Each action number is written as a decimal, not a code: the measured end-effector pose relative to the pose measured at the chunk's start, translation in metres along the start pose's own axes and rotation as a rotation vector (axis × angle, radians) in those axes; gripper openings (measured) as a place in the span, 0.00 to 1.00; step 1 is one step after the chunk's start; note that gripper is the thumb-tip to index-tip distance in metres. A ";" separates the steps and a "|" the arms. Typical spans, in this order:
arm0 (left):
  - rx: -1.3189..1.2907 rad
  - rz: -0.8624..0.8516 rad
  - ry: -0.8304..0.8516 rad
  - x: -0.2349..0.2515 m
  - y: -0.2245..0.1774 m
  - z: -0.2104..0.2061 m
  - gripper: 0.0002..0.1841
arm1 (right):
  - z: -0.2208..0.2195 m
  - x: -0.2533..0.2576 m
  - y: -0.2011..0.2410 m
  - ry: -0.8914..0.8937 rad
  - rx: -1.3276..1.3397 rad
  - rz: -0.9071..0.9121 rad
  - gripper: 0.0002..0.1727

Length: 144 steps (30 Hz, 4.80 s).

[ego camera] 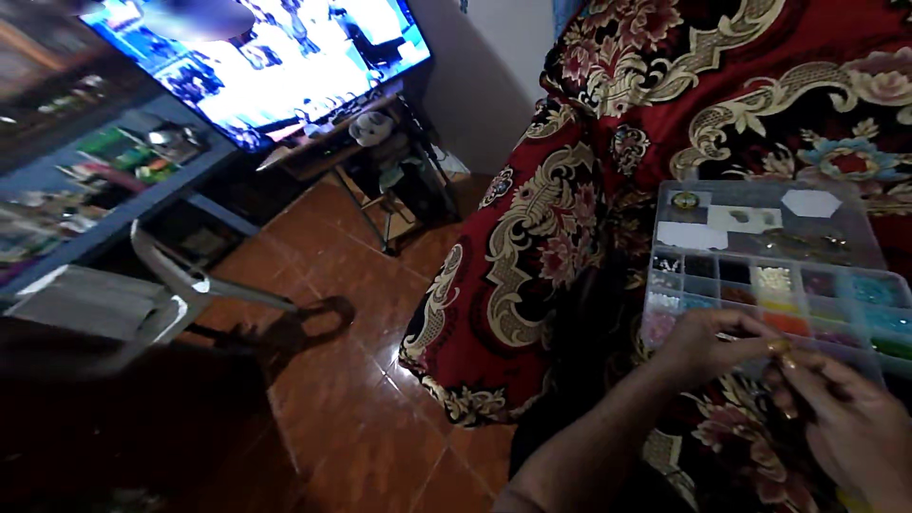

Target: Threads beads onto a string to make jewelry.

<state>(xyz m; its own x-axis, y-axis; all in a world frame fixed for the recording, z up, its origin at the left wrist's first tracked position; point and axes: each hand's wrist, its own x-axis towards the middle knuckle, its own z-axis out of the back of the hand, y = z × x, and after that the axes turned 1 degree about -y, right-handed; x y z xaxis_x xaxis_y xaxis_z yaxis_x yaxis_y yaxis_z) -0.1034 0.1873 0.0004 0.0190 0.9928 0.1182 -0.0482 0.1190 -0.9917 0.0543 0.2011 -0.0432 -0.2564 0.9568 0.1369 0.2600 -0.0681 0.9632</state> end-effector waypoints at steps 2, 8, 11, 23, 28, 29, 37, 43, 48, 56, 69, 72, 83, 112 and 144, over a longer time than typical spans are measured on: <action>-0.015 0.013 -0.003 -0.001 0.000 -0.001 0.08 | 0.001 0.000 0.000 0.002 -0.003 0.006 0.10; -0.076 0.046 -0.006 -0.002 0.003 -0.003 0.08 | 0.002 0.000 -0.002 0.000 -0.027 0.030 0.09; -0.101 0.049 -0.013 -0.001 0.004 -0.003 0.07 | 0.002 0.001 -0.002 0.006 -0.053 0.039 0.08; -0.050 -0.052 -0.061 -0.002 0.004 0.000 0.04 | -0.002 0.000 0.002 0.029 -0.006 -0.009 0.11; -0.031 -0.057 -0.089 -0.001 0.005 -0.002 0.05 | 0.003 0.001 -0.003 0.091 0.050 0.022 0.16; -0.027 -0.052 -0.091 -0.001 0.005 -0.002 0.05 | 0.003 0.001 -0.004 0.107 0.061 0.028 0.16; 0.013 -0.001 -0.034 -0.002 0.005 -0.004 0.07 | 0.001 -0.001 0.002 0.061 -0.078 -0.008 0.08; 0.248 0.102 -0.078 -0.005 -0.013 0.012 0.10 | 0.002 -0.004 0.008 0.106 -0.165 0.003 0.09; 0.540 -0.053 -0.213 -0.003 -0.004 0.042 0.09 | 0.003 -0.003 0.010 0.098 -0.236 0.006 0.09; 0.918 -0.129 -0.074 -0.004 -0.001 0.049 0.03 | 0.002 -0.002 -0.001 0.047 -0.318 0.132 0.09; 1.111 -0.077 0.012 -0.001 0.020 0.027 0.03 | 0.002 0.001 0.005 0.019 -0.129 -0.031 0.08; 1.119 -0.058 0.015 -0.002 0.020 0.025 0.02 | 0.001 0.001 0.006 0.011 -0.140 -0.065 0.09; 0.849 -0.148 -0.191 -0.002 0.010 0.025 0.05 | -0.002 0.001 0.010 -0.007 -0.141 -0.087 0.08; -0.719 0.542 0.062 -0.004 0.018 0.000 0.13 | -0.002 -0.002 0.002 0.021 0.007 0.042 0.07; -0.538 0.448 0.037 -0.003 0.014 0.002 0.13 | -0.005 -0.001 0.005 -0.010 -0.050 -0.021 0.06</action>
<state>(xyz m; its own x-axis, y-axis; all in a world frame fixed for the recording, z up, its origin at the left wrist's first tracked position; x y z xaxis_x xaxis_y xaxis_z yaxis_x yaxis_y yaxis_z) -0.1062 0.1861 -0.0133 0.1478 0.9424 -0.3002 0.4416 -0.3344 -0.8326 0.0511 0.1982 -0.0376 -0.2515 0.9611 0.1144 0.2078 -0.0618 0.9762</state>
